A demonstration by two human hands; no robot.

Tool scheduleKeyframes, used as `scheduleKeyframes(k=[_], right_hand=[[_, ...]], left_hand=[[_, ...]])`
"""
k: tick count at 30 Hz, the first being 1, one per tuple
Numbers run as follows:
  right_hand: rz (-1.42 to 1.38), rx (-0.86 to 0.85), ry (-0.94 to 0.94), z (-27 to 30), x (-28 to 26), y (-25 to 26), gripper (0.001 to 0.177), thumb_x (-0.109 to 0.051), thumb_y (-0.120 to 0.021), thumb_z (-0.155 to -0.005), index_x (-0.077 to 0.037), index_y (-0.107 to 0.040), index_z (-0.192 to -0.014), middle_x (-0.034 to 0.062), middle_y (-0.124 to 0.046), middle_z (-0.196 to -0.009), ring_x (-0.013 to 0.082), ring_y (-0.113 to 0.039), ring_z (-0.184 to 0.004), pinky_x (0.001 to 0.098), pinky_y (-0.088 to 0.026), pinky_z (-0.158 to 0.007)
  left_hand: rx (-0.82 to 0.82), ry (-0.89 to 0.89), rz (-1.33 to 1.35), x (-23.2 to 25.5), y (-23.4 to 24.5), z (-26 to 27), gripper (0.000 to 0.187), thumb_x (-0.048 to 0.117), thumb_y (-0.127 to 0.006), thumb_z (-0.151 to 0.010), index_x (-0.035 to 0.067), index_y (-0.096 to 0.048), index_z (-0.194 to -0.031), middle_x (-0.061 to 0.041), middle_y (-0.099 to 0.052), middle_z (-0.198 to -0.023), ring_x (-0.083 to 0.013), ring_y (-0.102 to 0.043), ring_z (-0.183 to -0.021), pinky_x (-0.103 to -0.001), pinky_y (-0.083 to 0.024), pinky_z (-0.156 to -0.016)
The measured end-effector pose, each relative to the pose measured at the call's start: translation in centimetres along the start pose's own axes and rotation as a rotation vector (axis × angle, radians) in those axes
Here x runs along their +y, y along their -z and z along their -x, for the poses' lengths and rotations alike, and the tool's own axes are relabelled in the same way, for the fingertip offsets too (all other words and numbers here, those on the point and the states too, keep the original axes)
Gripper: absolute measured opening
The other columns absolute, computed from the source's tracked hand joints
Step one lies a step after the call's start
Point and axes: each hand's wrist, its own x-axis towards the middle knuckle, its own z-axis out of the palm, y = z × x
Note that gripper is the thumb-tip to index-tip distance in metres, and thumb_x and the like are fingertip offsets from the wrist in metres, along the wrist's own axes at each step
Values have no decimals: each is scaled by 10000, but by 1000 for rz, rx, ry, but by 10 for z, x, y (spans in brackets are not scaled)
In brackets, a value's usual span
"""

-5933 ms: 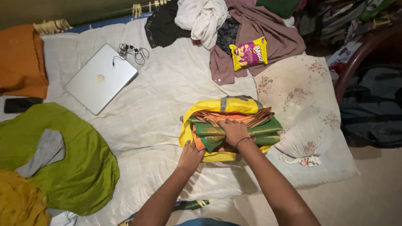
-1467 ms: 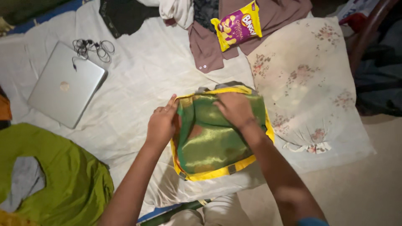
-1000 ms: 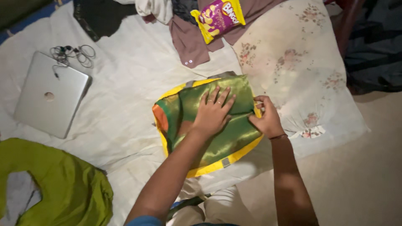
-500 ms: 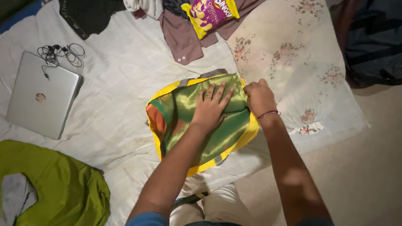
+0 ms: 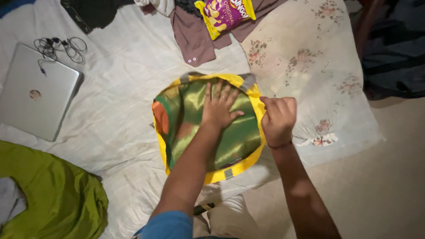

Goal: The person folds multiple pieces of clothing, including a green saree and several shirts, and packs them into a yellow bag on a bed.

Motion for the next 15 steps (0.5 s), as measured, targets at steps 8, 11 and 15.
scheduleKeyframes(k=[8, 11, 15], right_hand=[[-308, -577, 351, 34, -10, -23, 352, -32, -577, -842, -24, -644, -1188, 147, -648, -1162, 360, -603, -1051, 462, -496, -931], [-66, -809, 382, 71, -32, -33, 383, -118, -591, -790, -108, -644, -1170, 108, -633, -1198, 342, -597, -1082, 501, -493, -900], [41, -732, 518, 91, -39, -38, 398, -124, -604, -729, -156, -649, -1123, 98, -620, -1245, 329, -606, -1102, 541, -496, -854]], left_hand=[[367, -103, -135, -1, -22, 49, 771, 403, -578, -964, 213, -278, -1648, -83, -295, -1707, -315, -202, -1574, -600, -133, -1233], [224, -49, 142, 0, -27, 129, 675, 296, -669, -821, 135, -516, -1458, -113, -345, -1641, -341, -279, -1534, -599, -225, -1179], [357, 361, 299, -17, -24, 215, 294, 290, -740, -830, 195, -718, -1108, -114, -409, -1547, -376, -309, -1482, -618, -268, -1125]])
